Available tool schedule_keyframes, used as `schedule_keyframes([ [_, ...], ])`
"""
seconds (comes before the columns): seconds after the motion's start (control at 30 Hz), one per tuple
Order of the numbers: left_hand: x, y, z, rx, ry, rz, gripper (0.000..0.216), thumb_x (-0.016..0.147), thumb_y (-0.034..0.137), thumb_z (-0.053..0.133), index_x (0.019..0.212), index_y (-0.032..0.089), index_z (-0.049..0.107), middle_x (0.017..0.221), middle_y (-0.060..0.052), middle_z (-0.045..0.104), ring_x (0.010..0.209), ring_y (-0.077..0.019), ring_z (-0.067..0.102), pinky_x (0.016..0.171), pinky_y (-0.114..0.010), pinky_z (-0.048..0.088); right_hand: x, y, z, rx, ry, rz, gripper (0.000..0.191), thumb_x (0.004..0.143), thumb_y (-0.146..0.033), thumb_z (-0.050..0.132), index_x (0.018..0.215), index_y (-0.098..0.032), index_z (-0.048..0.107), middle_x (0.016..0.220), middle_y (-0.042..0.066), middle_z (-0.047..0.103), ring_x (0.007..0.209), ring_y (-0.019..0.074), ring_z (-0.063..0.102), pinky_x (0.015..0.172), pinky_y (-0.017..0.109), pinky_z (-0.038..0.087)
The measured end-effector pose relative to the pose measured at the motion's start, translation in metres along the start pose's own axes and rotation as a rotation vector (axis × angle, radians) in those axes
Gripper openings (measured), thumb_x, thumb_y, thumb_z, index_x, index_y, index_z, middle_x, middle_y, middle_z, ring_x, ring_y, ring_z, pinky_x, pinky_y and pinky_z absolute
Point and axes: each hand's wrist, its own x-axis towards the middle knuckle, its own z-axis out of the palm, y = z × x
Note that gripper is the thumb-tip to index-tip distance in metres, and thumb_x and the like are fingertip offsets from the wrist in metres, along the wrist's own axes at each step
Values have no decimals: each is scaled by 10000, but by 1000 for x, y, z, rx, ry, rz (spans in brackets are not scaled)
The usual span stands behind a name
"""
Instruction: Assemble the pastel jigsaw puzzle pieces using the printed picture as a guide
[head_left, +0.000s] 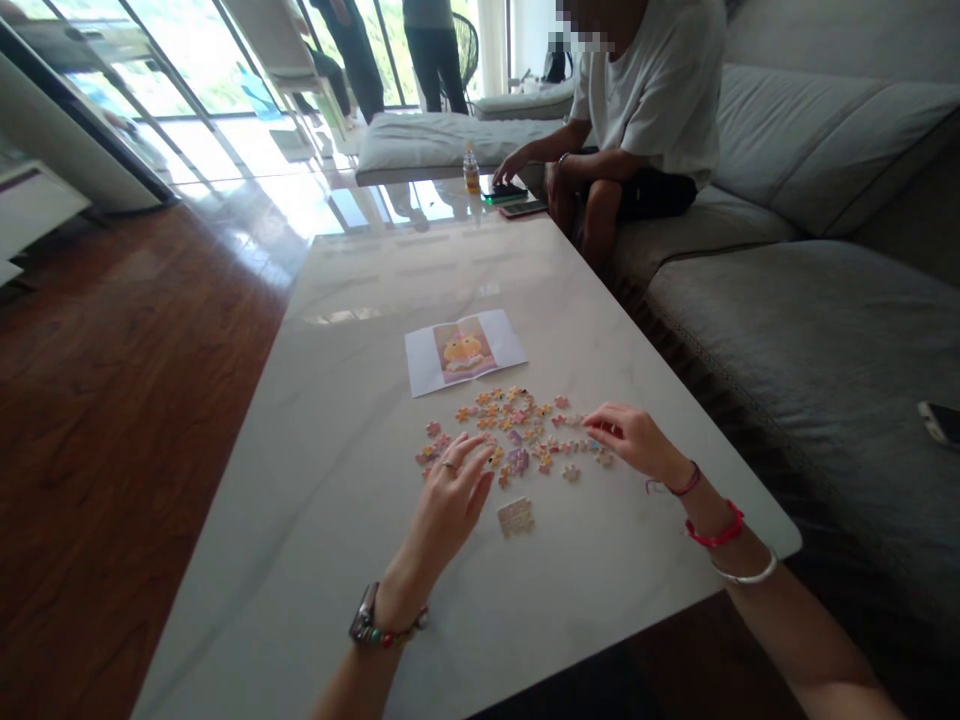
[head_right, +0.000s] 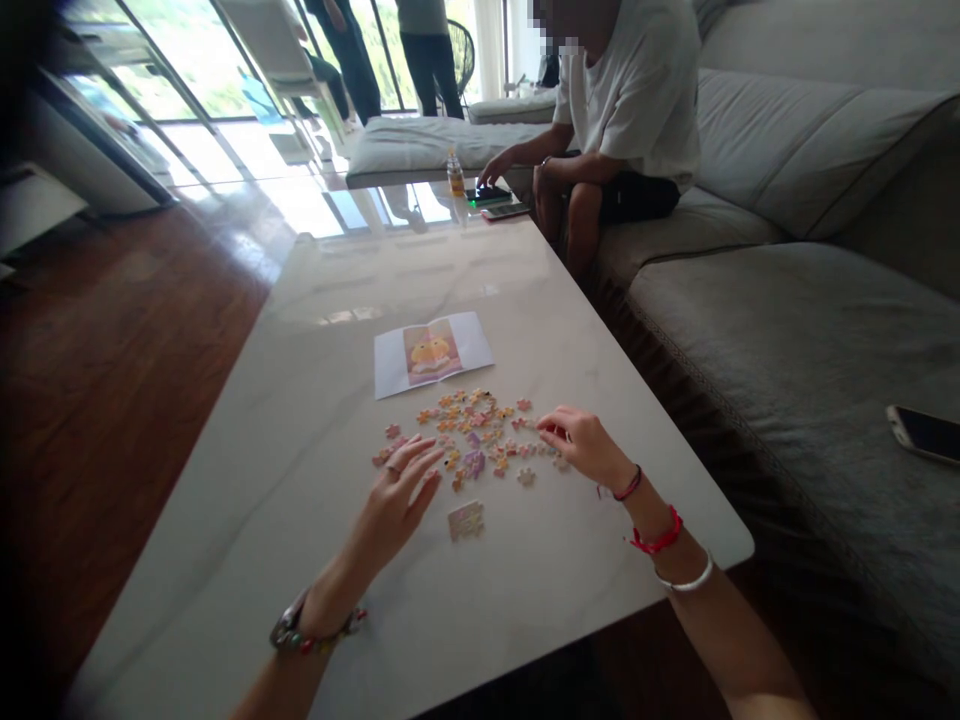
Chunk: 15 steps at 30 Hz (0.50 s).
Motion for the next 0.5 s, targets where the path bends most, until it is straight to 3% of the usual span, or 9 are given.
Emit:
schedule_keyframes([
  [0.13,-10,34,6,-39,-52,-18,293,832,217,388,1110,232,479,1175,-79,485,1178,-232,375,940,-457,383,-31,-14,17,-2,-63,8,124,785,-245,487,823,-189,591,776,27,582,606,111,530,605,246,444],
  [0.23,-29,51,5,-67,-94,-72,281,820,197,409,1082,229,503,1182,-77,485,1186,-224,366,945,-434,392,-45,-25,41,10,-99,-41,136,787,-228,480,885,-204,572,852,44,572,741,148,562,696,281,461],
  [0.37,-53,59,0,-64,-130,-154,291,814,177,413,1087,224,505,1177,-70,492,1192,-211,359,943,-404,409,-40,-49,65,49,-224,-181,161,801,-215,457,925,-209,557,879,55,559,795,163,562,729,295,464],
  [0.5,-66,57,-7,-55,-106,-197,299,813,174,411,1095,221,501,1172,-71,498,1178,-210,377,941,-413,411,-23,-73,70,40,-271,-276,151,813,-220,436,900,-207,559,862,58,558,777,165,559,707,299,469],
])
